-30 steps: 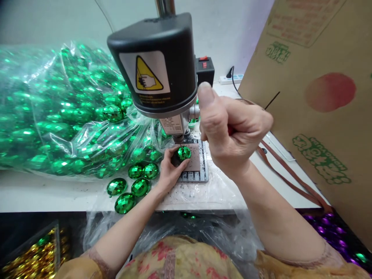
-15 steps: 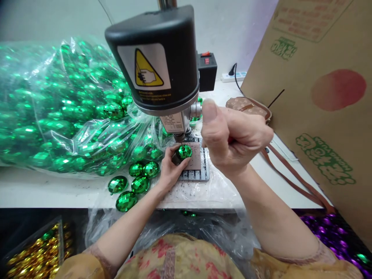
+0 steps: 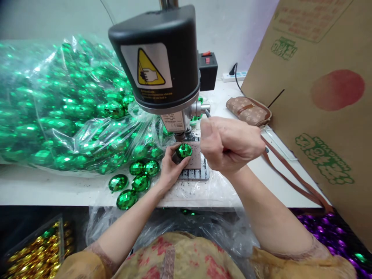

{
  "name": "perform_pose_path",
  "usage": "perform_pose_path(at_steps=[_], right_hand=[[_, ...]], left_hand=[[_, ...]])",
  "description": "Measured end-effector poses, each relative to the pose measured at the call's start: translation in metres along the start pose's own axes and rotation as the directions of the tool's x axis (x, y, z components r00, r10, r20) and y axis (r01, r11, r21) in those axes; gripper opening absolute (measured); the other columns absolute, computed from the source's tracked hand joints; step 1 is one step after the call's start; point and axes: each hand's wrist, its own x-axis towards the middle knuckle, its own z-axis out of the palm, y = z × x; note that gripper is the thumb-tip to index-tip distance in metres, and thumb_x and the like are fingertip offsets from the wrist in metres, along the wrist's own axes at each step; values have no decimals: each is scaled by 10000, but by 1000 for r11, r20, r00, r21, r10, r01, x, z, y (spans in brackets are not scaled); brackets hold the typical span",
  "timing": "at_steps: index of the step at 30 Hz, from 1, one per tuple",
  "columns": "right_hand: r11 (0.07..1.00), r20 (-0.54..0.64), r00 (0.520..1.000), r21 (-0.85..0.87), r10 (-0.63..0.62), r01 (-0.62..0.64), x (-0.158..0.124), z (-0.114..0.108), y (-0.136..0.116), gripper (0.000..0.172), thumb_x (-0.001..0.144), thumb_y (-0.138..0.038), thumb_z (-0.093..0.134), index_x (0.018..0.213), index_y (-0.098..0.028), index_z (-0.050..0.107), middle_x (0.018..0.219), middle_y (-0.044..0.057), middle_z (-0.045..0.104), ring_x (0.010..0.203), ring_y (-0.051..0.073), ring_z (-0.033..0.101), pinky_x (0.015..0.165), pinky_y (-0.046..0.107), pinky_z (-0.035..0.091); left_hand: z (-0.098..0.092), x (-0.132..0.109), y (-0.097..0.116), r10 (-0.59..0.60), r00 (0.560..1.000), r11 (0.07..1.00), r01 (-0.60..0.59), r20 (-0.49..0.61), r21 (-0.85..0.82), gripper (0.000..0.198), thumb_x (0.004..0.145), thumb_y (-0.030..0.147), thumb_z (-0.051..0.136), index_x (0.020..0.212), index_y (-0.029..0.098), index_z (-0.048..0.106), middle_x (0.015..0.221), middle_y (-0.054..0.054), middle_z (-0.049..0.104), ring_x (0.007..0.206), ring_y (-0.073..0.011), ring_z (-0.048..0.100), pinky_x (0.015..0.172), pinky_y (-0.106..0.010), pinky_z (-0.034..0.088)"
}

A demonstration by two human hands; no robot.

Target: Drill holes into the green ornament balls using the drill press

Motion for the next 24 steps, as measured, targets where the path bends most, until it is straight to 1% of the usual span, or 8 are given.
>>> perform_pose_path(at_steps=[2,3,4,11,17,22,24], right_hand=[[988,-96,986,63,-134,140,1,3,3,526,899,-162,563,467,-190,265,396,-66,282,345,70,308,400,301,225],[979,-121,977,80,-176,186,1,4,5,514,884,-128,566,470,-194,268,395,-68,283,334,69,304,385,298,219],[976,-116,975,84,-191,202,1,5,6,509,879,-115,563,474,-196,266,395,-70,282,327,68,300,375,295,217],[963,-107,963,88,-246,256,-1,6,11,488,872,-111,554,543,-199,204,402,-82,263,303,60,273,349,291,216],[957,-66,961,97,-267,273,-3,3,15,470,852,-86,553,530,-206,233,416,-80,271,308,66,301,351,292,219],[932,-26,948,177,-318,317,-10,1,15,439,807,-41,549,508,-205,271,428,-87,274,302,57,309,356,278,214],[932,-16,949,185,-315,313,-9,2,13,446,797,-28,551,505,-199,261,424,-90,273,302,51,309,357,269,216]], left_hand=[[0,0,-2,0,1000,1000,0,1,0,446,798,273,802,1193,221,602,1228,-83,676,1207,-255,629,1089,-463,481],[0,0,-3,5,1000,1000,-5,0,2,446,798,271,803,1192,220,600,1233,-85,675,1210,-256,629,1089,-463,481],[0,0,-3,11,1000,1000,-11,0,3,445,799,268,802,1192,220,598,1236,-86,674,1210,-256,629,1089,-463,482],[0,0,0,24,1000,1000,-24,-1,10,439,805,262,795,1195,220,600,1225,-82,680,1204,-256,634,1091,-470,481],[0,0,-1,21,1000,1000,-20,-7,16,441,800,267,802,1192,223,606,1216,-83,688,1182,-257,645,1071,-462,493],[0,0,-3,40,999,999,-40,-4,5,452,806,272,798,1212,230,604,1230,-82,679,1195,-254,636,1071,-453,492],[0,0,-4,32,999,999,-32,-5,3,455,803,273,800,1212,230,604,1221,-82,679,1184,-253,638,1064,-449,494]])
